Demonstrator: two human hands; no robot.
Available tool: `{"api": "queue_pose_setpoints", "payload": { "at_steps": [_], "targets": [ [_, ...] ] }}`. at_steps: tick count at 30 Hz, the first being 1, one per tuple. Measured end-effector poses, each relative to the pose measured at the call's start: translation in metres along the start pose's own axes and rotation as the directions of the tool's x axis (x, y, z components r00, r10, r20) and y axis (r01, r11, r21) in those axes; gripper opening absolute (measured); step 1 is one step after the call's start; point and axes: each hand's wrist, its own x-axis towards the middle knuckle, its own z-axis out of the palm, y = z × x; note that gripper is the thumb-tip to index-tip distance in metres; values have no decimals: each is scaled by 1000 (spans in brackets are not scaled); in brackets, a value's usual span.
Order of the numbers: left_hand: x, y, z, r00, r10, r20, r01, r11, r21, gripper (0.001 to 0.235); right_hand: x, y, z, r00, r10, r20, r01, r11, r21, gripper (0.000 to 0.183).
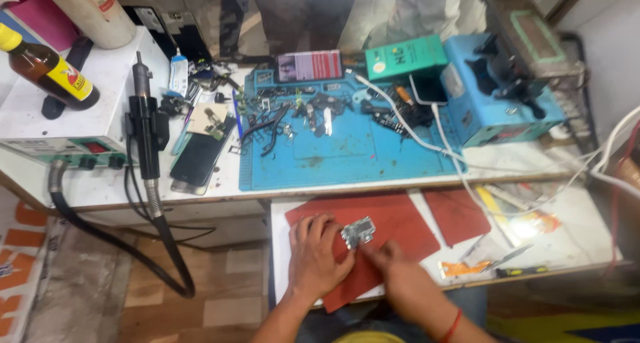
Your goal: The person scrubs a small electronic component with a brush on a red mat, then uses a purple tool to scrape or clean the component's surface. The workspace contains various electronic parts and tools.
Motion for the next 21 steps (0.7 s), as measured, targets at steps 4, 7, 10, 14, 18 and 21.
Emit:
{"api": "queue_pose_setpoints", "payload": {
  "at_steps": [4,7,10,14,18,21],
  "targets": [
    [-25,5,9,996,-59,64,59,998,11,53,-19,5,14,984,176,-14,-177,980,-87,67],
    [-4,-1,7,998,-33,52,32,999,12,53,-1,10,12,993,118,-5,-118,992,-49,71],
    [-16,2,10,996,-58,63,58,998,4,50,-13,11,19,988,140,-70,-143,989,-44,65],
    [-13,-2,9,999,-29,27,29,1000,12,50,-9,4,16,996,83,37,-83,997,2,70],
    [-17,0,12,1000,-15,2,15,1000,-12,48,-21,-4,7,985,173,-12,-173,984,-46,70],
    [-14,-1,8,999,-33,18,33,999,-2,49,-20,-11,6,969,175,176,-167,984,-59,73]
  ]
}}
